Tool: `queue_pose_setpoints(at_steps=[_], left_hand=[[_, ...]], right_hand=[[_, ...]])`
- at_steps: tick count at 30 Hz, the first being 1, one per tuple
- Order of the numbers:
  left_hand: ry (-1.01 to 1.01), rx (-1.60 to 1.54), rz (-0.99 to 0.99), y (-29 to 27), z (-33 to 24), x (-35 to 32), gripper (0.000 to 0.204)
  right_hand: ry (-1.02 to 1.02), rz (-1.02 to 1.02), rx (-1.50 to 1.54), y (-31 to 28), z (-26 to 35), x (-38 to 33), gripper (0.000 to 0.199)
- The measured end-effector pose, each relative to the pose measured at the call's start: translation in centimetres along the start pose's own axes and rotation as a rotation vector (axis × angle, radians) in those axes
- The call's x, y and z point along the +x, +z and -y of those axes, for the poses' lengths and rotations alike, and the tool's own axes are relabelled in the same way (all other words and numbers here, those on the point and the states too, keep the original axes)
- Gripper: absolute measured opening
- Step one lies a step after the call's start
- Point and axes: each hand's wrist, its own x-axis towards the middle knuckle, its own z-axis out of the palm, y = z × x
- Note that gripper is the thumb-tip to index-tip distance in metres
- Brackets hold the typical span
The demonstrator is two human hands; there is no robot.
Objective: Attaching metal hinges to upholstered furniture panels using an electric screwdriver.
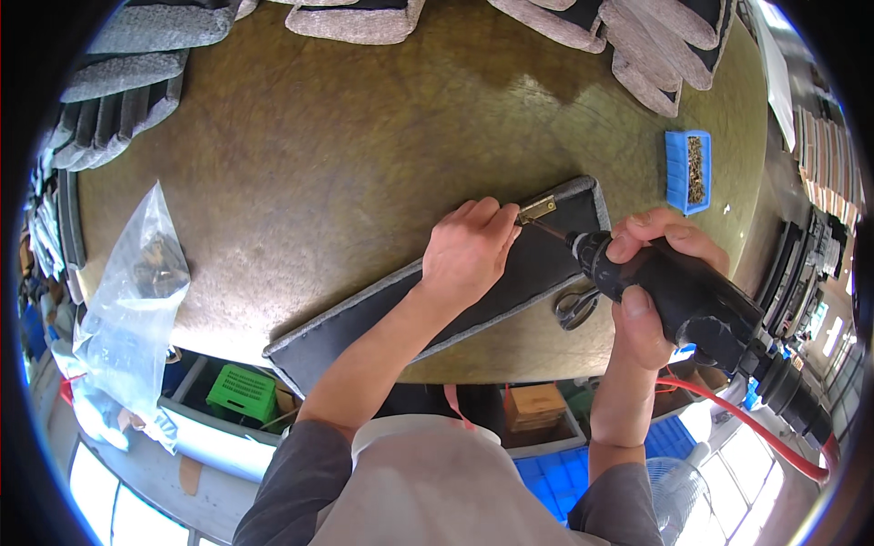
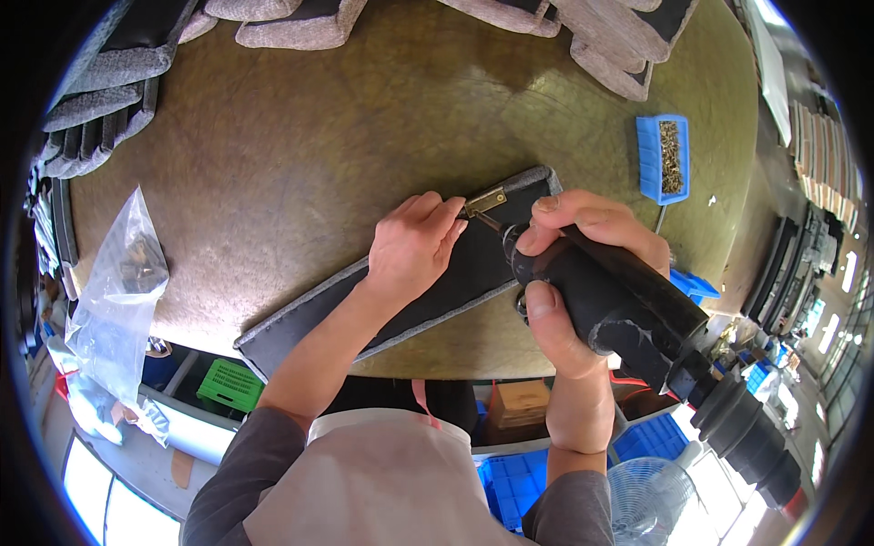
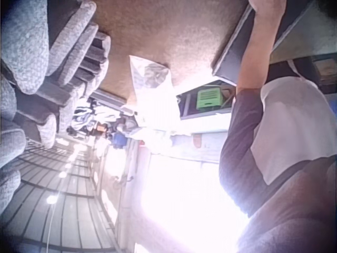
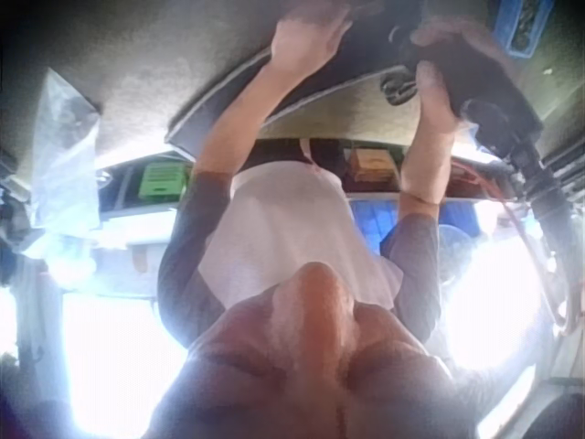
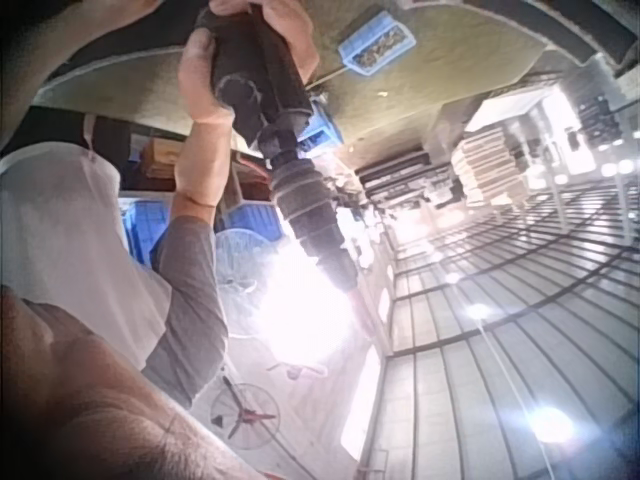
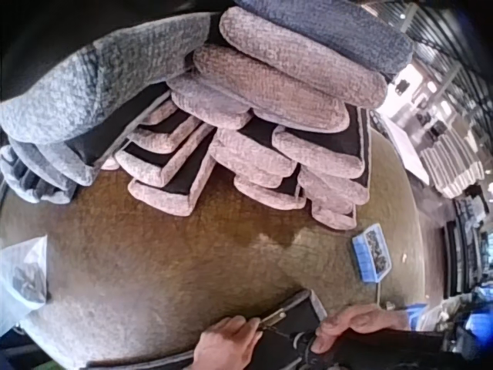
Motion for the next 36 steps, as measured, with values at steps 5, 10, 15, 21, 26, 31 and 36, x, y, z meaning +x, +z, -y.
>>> queue_pose_setpoints(at_steps=[5,10,15,21,26,31,36], left_hand=[[-0.001,-0.001,-0.005,0.1,0.1,-0.1,0.02],[-0.008,0.007,0.006,0.0,0.0,-0.1,0.02],[-0.022,0.031,0.006,0.3,0.4,0.1,0.021],[-0.024,0.015,0.014,0.1,0.3,0.0,0.024],[-0.046,0.021,0.043,0.1,0.4,-0.1,0.024],[-0.034,0.001,0.025,0.0,0.2,-0.1,0.024],[-0.036,-0.009,0.022,0.0,0.4,-0.1,0.025]], right_hand=[[0.002,0.05,-0.014,0.1,-0.4,0.4,0.053],[0.007,0.159,-0.063,0.4,-0.9,1.5,0.055],[-0.007,0.219,-0.025,1.1,-2.0,2.5,0.056],[0.062,0.228,-0.007,1.7,-2.0,3.1,0.056],[0.073,0.255,-0.006,1.4,-2.4,3.4,0.056],[0.077,0.268,0.002,1.6,-2.0,3.5,0.056],[0.108,0.307,-0.039,1.9,-1.8,3.1,0.057]])
